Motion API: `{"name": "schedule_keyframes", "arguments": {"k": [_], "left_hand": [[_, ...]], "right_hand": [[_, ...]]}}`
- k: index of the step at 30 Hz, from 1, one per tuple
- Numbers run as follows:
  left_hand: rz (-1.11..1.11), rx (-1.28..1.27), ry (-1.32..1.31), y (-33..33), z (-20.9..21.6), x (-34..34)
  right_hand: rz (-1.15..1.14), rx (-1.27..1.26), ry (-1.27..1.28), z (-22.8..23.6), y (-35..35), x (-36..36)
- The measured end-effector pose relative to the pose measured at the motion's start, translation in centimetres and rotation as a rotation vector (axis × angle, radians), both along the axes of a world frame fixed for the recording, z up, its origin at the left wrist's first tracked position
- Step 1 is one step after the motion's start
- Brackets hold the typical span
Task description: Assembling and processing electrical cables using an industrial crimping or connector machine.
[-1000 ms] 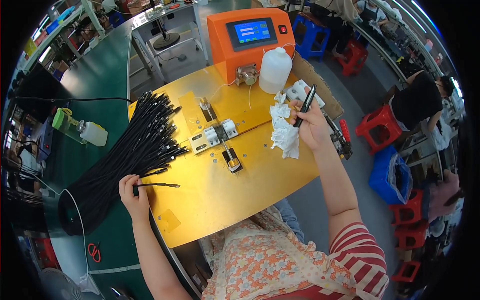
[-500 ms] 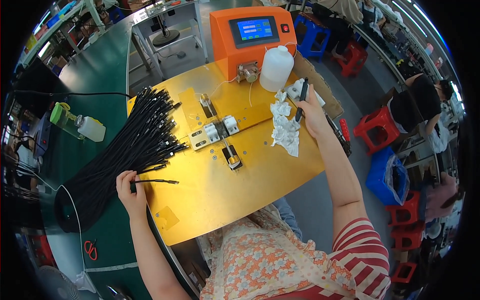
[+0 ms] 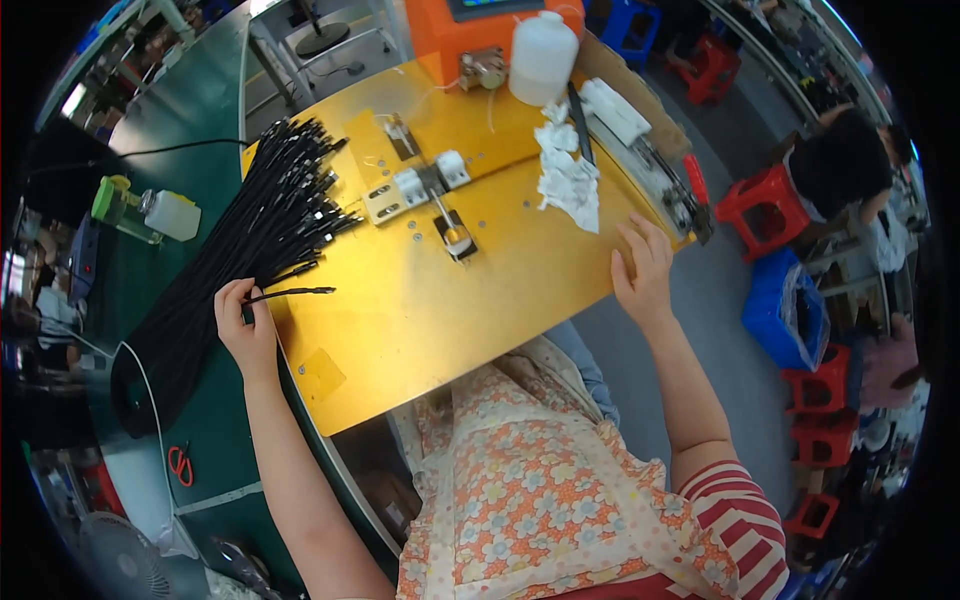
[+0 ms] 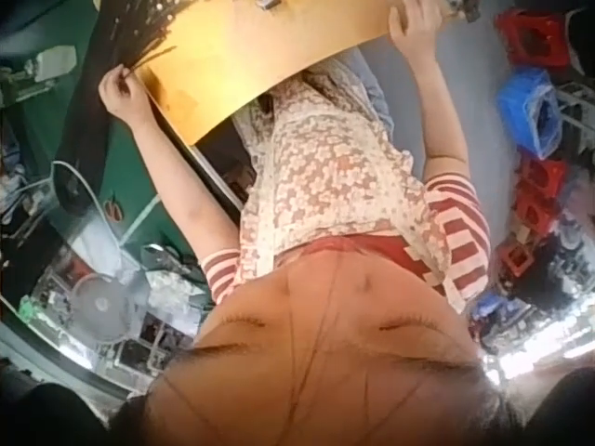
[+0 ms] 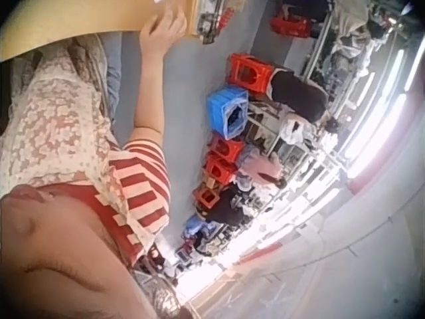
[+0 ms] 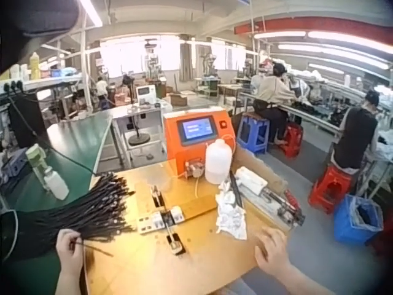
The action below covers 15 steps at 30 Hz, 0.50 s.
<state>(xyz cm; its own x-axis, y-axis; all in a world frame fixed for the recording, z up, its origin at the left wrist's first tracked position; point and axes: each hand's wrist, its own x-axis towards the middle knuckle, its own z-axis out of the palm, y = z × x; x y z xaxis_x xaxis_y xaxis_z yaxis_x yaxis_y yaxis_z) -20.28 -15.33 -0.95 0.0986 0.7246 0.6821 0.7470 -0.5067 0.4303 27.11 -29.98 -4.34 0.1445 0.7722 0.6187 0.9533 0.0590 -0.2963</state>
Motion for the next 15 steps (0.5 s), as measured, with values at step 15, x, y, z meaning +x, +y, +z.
{"name": "schedule_keyframes", "arguments": {"k": [15], "left_hand": [[0.046,-0.044,0.244,2.6,-2.3,-2.7]], "right_hand": [[0.075,0.304,0.088,-3.8,0.4,0.7]]}}
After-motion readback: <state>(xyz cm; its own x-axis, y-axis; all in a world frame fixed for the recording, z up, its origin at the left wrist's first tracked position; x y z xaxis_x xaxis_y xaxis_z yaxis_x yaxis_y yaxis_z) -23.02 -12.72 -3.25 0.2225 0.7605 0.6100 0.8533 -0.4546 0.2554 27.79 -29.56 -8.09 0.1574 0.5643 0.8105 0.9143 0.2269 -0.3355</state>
